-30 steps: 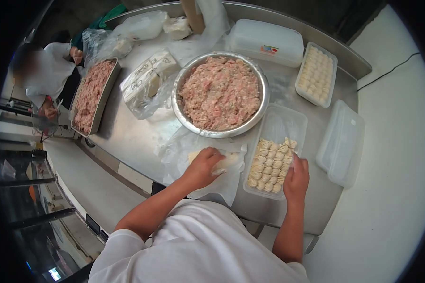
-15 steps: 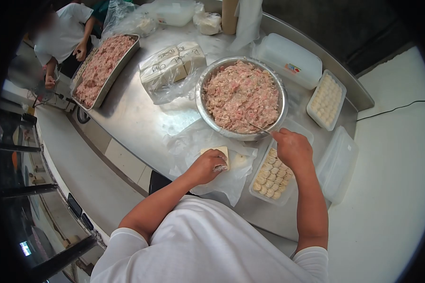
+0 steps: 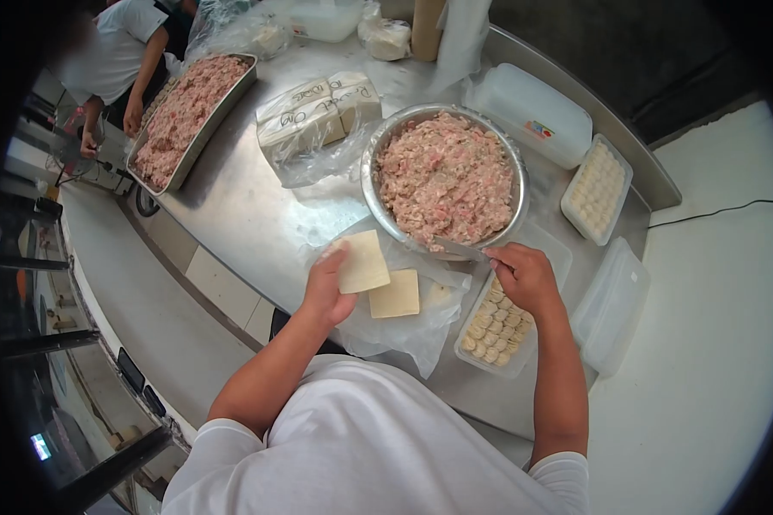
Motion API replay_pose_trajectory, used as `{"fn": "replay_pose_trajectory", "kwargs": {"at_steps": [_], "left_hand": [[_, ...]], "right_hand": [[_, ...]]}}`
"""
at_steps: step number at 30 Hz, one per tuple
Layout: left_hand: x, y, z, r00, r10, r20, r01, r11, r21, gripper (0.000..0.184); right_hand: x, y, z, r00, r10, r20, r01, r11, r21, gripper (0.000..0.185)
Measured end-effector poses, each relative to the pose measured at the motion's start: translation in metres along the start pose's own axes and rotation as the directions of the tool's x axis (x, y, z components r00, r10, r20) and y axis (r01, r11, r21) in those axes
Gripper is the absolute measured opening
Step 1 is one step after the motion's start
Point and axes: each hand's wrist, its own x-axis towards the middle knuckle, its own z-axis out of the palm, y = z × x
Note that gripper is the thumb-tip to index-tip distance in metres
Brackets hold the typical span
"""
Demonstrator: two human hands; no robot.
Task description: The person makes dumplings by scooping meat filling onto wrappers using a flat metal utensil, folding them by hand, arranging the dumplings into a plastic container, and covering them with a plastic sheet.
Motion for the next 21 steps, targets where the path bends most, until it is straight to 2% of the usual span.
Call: {"fn": "replay_pose_trajectory", "kwargs": {"at_steps": [2,3,5,6,8,12,14,15,17,18,20,21], "left_hand": [[-0.003,-0.008,0.013,0.998,0.006,-0.058,0.008,0.971,0.238,0.038],[-0.003,-0.011,0.019,0.998,0.013,-0.06,0.002,0.972,0.235,0.038],[-0.002,-0.016,0.029,0.985,-0.161,-0.059,0.165,0.985,0.054,0.044],[-0.003,-0.018,0.035,0.986,-0.158,-0.059,0.161,0.986,0.05,0.044],[-0.003,-0.022,0.045,0.954,-0.269,0.131,0.282,0.956,-0.087,0.047],[-0.002,-0.025,0.049,0.929,-0.312,0.197,0.339,0.934,-0.117,0.05],[0.001,-0.024,0.046,0.96,-0.28,0.018,0.28,0.954,-0.109,0.051],[0.001,-0.023,0.043,0.96,-0.278,0.019,0.279,0.955,-0.104,0.051],[-0.001,-0.022,0.036,0.99,-0.121,-0.067,0.121,0.993,-0.01,0.047],[-0.001,-0.018,0.033,0.99,-0.126,-0.065,0.126,0.992,-0.006,0.047],[-0.001,-0.011,0.03,0.995,-0.052,-0.087,0.054,0.998,0.019,0.045],[-0.001,-0.011,0.03,0.995,-0.047,-0.085,0.049,0.999,0.018,0.045]], "right_hand": [[0.002,-0.015,-0.003,0.996,0.079,-0.03,-0.078,0.996,0.038,0.026],[0.002,-0.023,-0.006,0.997,0.072,-0.028,-0.071,0.997,0.038,0.026],[0.0,-0.037,-0.011,0.993,0.084,-0.083,-0.081,0.996,0.039,0.027],[-0.003,-0.043,-0.009,0.994,0.079,-0.081,-0.076,0.996,0.038,0.027],[-0.012,-0.053,-0.005,0.996,0.042,-0.083,-0.031,0.991,0.127,0.027],[-0.028,-0.062,0.017,0.998,0.048,-0.044,-0.043,0.993,0.105,0.027],[-0.032,-0.06,0.019,0.999,0.038,0.012,-0.037,0.998,-0.056,0.028],[-0.031,-0.062,0.012,0.999,0.037,0.007,-0.037,0.998,-0.054,0.028],[-0.026,-0.065,-0.011,0.997,0.051,0.055,-0.035,0.967,-0.253,0.03],[-0.024,-0.062,-0.015,0.997,0.057,0.05,-0.042,0.966,-0.254,0.03],[-0.013,-0.054,-0.022,0.981,0.178,-0.072,-0.192,0.898,-0.396,0.031],[-0.005,-0.051,-0.023,0.971,0.236,-0.042,-0.23,0.868,-0.44,0.031]]}}
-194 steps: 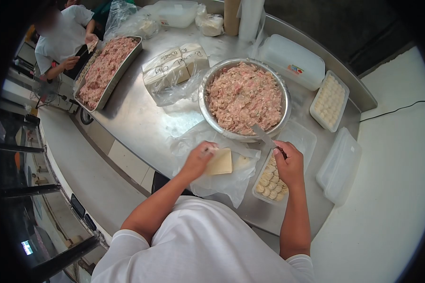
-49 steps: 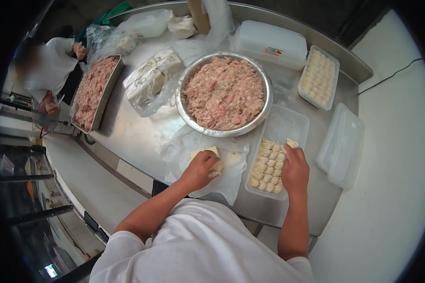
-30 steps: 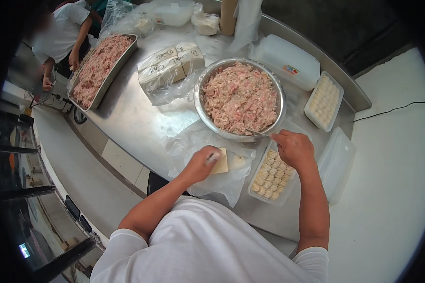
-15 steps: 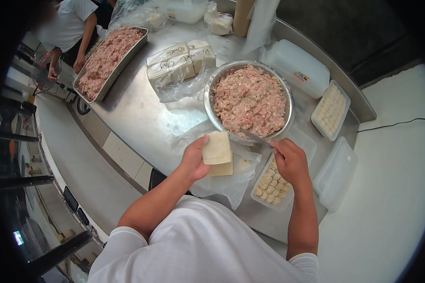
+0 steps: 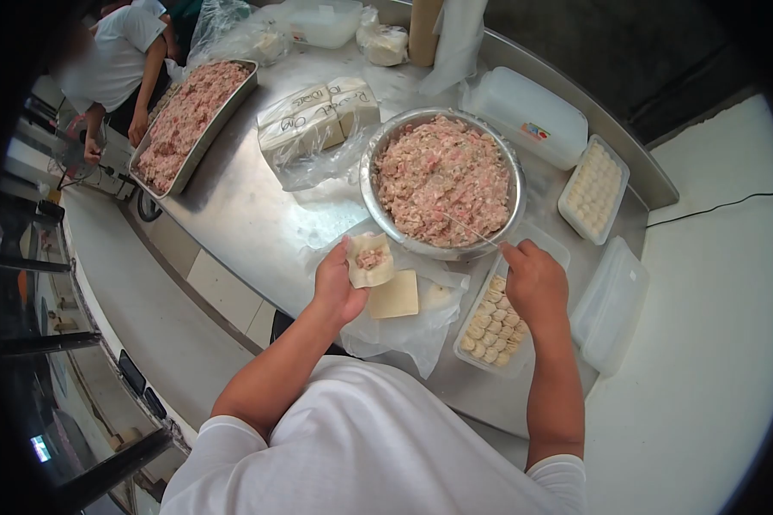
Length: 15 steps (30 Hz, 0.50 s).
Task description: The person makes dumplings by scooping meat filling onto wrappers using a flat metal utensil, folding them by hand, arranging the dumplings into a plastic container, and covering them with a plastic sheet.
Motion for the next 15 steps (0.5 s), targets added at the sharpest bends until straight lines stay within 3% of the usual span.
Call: {"fn": "replay_pose_trajectory", "kwargs": {"at_steps": [3,10,12,15], "left_hand": [[-0.002,0.001,0.003,1.0,0.014,-0.006,-0.014,1.0,0.004,0.044],[-0.003,-0.013,-0.002,0.998,-0.034,-0.061,0.034,0.999,-0.014,0.041],[-0.005,-0.013,0.002,0.996,-0.059,-0.063,0.057,0.998,-0.03,0.041],[-0.014,-0.011,0.012,0.991,-0.133,-0.017,0.132,0.989,-0.06,0.041]], "right_hand": [[0.01,0.005,0.008,0.986,-0.142,0.086,0.142,0.99,0.011,0.03],[0.008,0.012,0.009,0.976,-0.209,0.067,0.199,0.972,0.128,0.026],[-0.001,0.014,0.011,0.968,-0.242,-0.072,0.251,0.898,0.362,0.023],[-0.021,-0.002,0.015,0.974,-0.204,-0.099,0.227,0.848,0.479,0.022]]}}
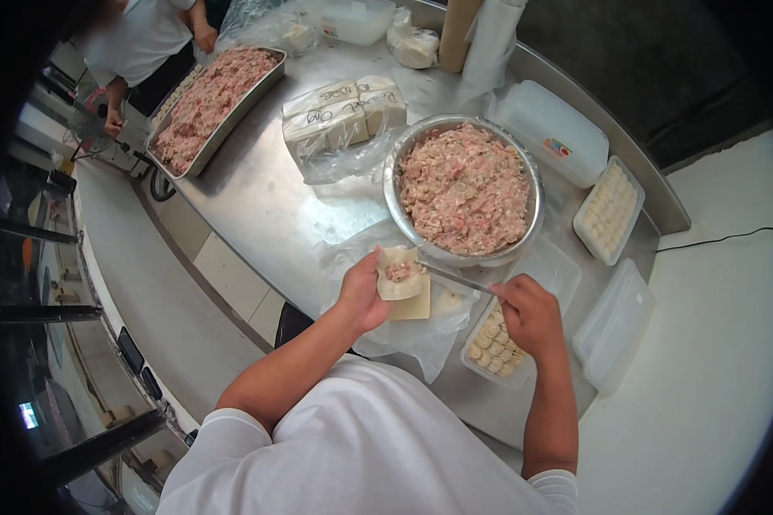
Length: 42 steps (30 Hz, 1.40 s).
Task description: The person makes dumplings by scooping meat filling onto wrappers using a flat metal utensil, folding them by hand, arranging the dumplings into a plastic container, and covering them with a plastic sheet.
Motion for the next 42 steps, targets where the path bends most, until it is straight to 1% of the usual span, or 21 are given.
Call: {"fn": "replay_pose_trajectory", "kwargs": {"at_steps": [3,9,11,15,17,18,20,21,23,24,26,28,30,32,34,36,37,39,40,41,42], "left_hand": [[0.0,-0.002,0.006,0.998,-0.032,0.059,0.032,0.999,-0.011,0.042],[0.001,0.002,0.007,0.988,0.138,0.072,-0.143,0.987,0.074,0.043],[-0.018,0.011,0.021,0.904,0.093,0.417,-0.084,0.996,-0.04,0.041],[-0.015,0.013,0.026,0.871,0.11,0.478,-0.123,0.992,-0.004,0.033],[-0.011,-0.003,0.019,0.915,0.269,0.302,-0.392,0.772,0.5,0.034],[-0.013,-0.002,0.023,0.917,0.262,0.302,-0.387,0.773,0.503,0.034],[-0.019,0.004,0.03,0.782,0.324,0.532,-0.584,0.087,0.807,0.038],[-0.022,0.006,0.035,0.784,0.316,0.535,-0.585,0.085,0.807,0.038],[-0.025,0.008,0.041,0.846,0.178,0.502,-0.481,-0.148,0.864,0.033],[-0.022,0.005,0.037,0.848,0.163,0.505,-0.484,-0.153,0.862,0.033],[-0.01,-0.004,0.025,0.721,0.101,0.686,-0.638,-0.29,0.713,0.032],[-0.003,-0.014,0.025,0.696,0.148,0.703,-0.655,-0.271,0.706,0.03],[0.0,-0.021,0.033,0.673,0.203,0.712,-0.668,-0.248,0.702,0.028],[-0.008,-0.024,0.053,0.869,0.189,0.456,-0.486,0.163,0.858,0.02],[-0.006,-0.035,0.057,0.877,0.153,0.455,-0.472,0.099,0.876,0.021],[-0.001,-0.059,0.057,0.831,0.111,0.545,-0.505,0.56,0.656,0.03],[0.001,-0.072,0.058,0.79,0.058,0.611,-0.537,0.547,0.643,0.037],[-0.009,-0.099,0.069,0.804,-0.054,0.592,-0.457,0.582,0.673,0.035],[-0.013,-0.109,0.074,0.809,-0.149,0.568,-0.377,0.61,0.697,0.034],[-0.009,-0.118,0.072,0.809,-0.166,0.563,-0.368,0.604,0.707,0.034],[-0.003,-0.125,0.072,0.735,-0.126,0.666,-0.557,0.45,0.699,0.031]], "right_hand": [[-0.013,-0.011,0.031,0.996,-0.013,-0.083,0.015,1.0,0.013,0.025],[-0.022,-0.023,0.054,0.996,0.011,-0.087,-0.014,0.999,-0.04,0.027],[-0.02,-0.029,0.038,0.99,0.031,-0.137,-0.026,0.999,0.035,0.027],[-0.02,-0.044,0.015,0.969,0.126,-0.211,-0.077,0.971,0.226,0.025],[-0.022,-0.045,0.016,0.974,0.115,-0.193,-0.072,0.973,0.217,0.025],[-0.025,-0.047,0.017,0.979,0.111,-0.169,-0.074,0.975,0.212,0.025],[-0.029,-0.047,0.019,0.986,0.114,-0.12,-0.094,0.982,0.164,0.024],[-0.03,-0.046,0.019,0.991,0.11,-0.073,-0.101,0.988,0.113,0.024],[-0.031,-0.045,0.007,0.994,0.108,-0.03,-0.107,0.993,0.059,0.024],[-0.033,-0.044,-0.001,0.994,0.104,0.02,-0.104,0.995,0.005,0.023],[-0.041,-0.038,-0.014,0.991,0.132,0.019,-0.132,0.991,0.014,0.023],[-0.05,-0.034,-0.025,0.988,0.156,0.02,-0.157,0.987,0.024,0.022],[-0.057,-0.032,-0.032,0.958,0.268,-0.099,-0.258,0.961,0.101,0.017],[-0.065,-0.026,-0.022,0.936,0.326,-0.135,-0.296,0.933,0.206,0.014],[-0.077,-0.017,0.004,0.904,0.393,-0.168,-0.33,0.892,0.31,0.012],[-0.089,-0.017,0.043,0.804,0.592,0.05,-0.471,0.583,0.662,0.022],[-0.086,-0.026,0.052,0.795,0.605,0.043,-0.475,0.576,0.666,0.022],[-0.078,-0.042,0.069,0.761,0.648,-0.025,-0.084,0.137,0.987,0.027],[-0.08,-0.041,0.074,0.751,0.66,-0.028,-0.079,0.132,0.988,0.027],[-0.082,-0.038,0.079,0.701,0.712,0.043,-0.01,-0.051,0.999,0.023],[-0.084,-0.035,0.081,0.657,0.744,0.121,0.076,-0.224,0.972,0.019]]}}
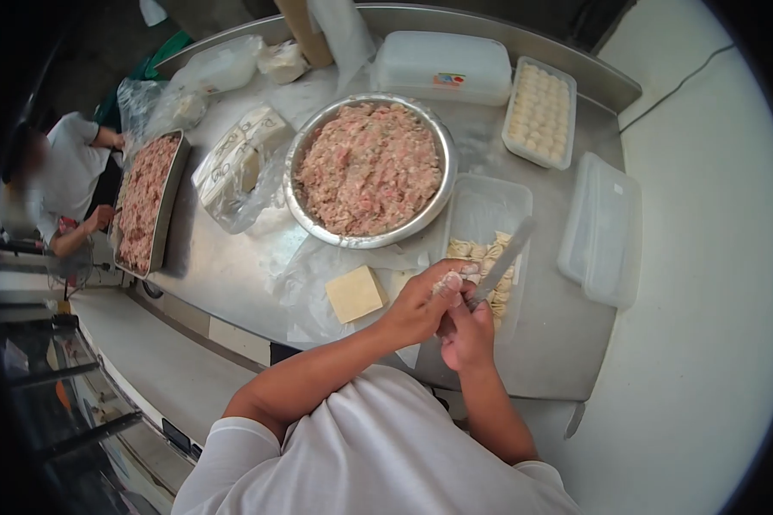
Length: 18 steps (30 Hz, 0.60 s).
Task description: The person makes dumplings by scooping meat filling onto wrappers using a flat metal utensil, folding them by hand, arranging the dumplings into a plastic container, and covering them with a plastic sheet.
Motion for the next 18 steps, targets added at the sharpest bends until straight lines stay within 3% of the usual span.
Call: {"fn": "replay_pose_trajectory", "kwargs": {"at_steps": [1,2,4,6,8,9,10,11,12,14,18], "left_hand": [[0.005,-0.005,0.002,0.99,0.129,0.05,-0.137,0.97,0.202,0.03],[0.009,-0.01,0.001,0.99,0.123,0.067,-0.134,0.97,0.202,0.03],[0.021,-0.001,-0.002,0.883,0.302,0.359,-0.448,0.766,0.461,0.034],[0.034,0.003,0.001,0.863,0.297,0.409,-0.465,0.785,0.409,0.04],[0.05,-0.003,-0.003,0.833,0.147,0.534,-0.431,0.777,0.458,0.035],[0.062,-0.011,-0.002,0.829,0.145,0.541,-0.432,0.78,0.453,0.035],[0.077,-0.022,-0.001,0.849,0.112,0.517,-0.419,0.738,0.529,0.031],[0.091,-0.032,0.001,0.869,0.082,0.488,-0.402,0.69,0.602,0.026],[0.104,-0.039,0.002,0.869,0.082,0.488,-0.402,0.691,0.601,0.026],[0.128,-0.05,0.008,0.928,0.048,0.37,-0.325,0.59,0.739,0.022],[0.148,-0.071,0.015,0.929,0.073,0.363,-0.327,0.621,0.712,0.021]], "right_hand": [[0.001,-0.006,-0.003,0.999,-0.003,-0.053,0.004,1.0,0.01,0.013],[0.002,-0.011,-0.01,0.998,-0.012,-0.065,0.013,1.0,0.02,0.013],[0.003,-0.022,-0.03,0.989,-0.068,-0.128,0.083,0.989,0.118,0.018],[0.001,-0.033,-0.052,0.99,-0.106,-0.091,0.116,0.987,0.114,0.018],[0.001,-0.043,-0.071,0.999,-0.033,-0.044,0.033,0.999,-0.003,0.019],[0.003,-0.045,-0.078,0.998,-0.036,-0.052,0.036,0.999,-0.001,0.019],[0.006,-0.046,-0.084,0.967,-0.193,-0.166,0.137,0.944,-0.301,0.022],[0.009,-0.046,-0.09,0.903,-0.366,-0.223,0.178,0.793,-0.582,0.026],[0.01,-0.048,-0.095,0.903,-0.366,-0.223,0.177,0.793,-0.583,0.026],[0.014,-0.052,-0.104,0.787,-0.549,-0.282,-0.017,0.437,-0.899,0.027],[0.023,-0.024,-0.137,0.736,-0.638,-0.229,0.027,0.365,-0.931,0.023]]}}
